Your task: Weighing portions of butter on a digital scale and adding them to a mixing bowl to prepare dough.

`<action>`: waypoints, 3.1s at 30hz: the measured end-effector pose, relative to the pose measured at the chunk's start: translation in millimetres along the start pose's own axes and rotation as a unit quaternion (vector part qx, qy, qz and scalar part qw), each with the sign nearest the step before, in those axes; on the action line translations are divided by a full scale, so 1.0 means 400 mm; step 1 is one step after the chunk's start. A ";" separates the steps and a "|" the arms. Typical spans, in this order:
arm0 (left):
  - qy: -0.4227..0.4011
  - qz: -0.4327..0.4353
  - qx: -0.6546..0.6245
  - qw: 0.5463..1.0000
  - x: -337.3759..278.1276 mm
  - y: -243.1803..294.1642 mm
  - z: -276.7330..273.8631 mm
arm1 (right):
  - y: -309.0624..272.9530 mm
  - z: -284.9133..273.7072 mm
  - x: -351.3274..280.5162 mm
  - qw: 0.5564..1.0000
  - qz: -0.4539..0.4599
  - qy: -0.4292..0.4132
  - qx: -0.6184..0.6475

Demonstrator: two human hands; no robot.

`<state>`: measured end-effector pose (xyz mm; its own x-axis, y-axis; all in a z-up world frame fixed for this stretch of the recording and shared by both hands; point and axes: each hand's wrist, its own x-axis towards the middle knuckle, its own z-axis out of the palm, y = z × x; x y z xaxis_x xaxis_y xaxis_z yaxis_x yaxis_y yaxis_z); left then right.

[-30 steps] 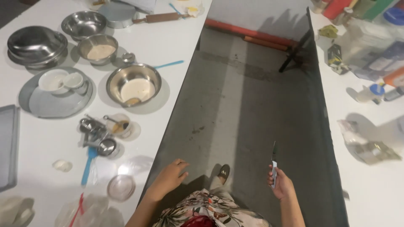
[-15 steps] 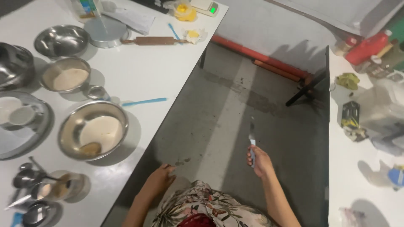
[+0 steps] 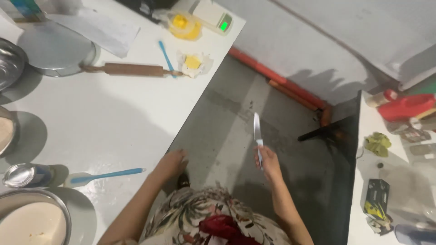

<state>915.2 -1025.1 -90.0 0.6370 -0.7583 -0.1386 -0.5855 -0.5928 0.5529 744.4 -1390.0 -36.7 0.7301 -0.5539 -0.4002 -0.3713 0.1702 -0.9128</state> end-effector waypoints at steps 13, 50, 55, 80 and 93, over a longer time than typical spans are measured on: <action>0.040 -0.030 -0.051 0.997 0.674 0.017 -0.112 | -0.166 0.205 0.765 0.948 -0.076 -0.207 -0.231; 0.332 -0.127 -0.029 0.934 1.380 -0.349 -0.214 | -0.336 0.625 1.187 0.670 -0.187 -0.385 -0.607; 0.320 -0.129 0.010 0.939 1.376 -0.361 -0.209 | -0.330 0.631 1.186 0.678 -0.206 -0.382 -0.593; 0.257 -0.156 0.080 0.950 1.369 -0.381 -0.194 | -0.238 0.626 1.245 0.664 -0.283 -0.386 -0.574; 0.262 -0.166 0.134 0.941 1.372 -0.371 -0.198 | -0.171 0.607 1.273 0.684 -0.363 -0.357 -0.523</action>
<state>1391.4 -1331.7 -183.1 0.9257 -0.3231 0.1967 -0.3716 -0.8735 0.3145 1280.9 -1485.9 -197.8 0.8954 0.4191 -0.1508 0.3026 -0.8208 -0.4845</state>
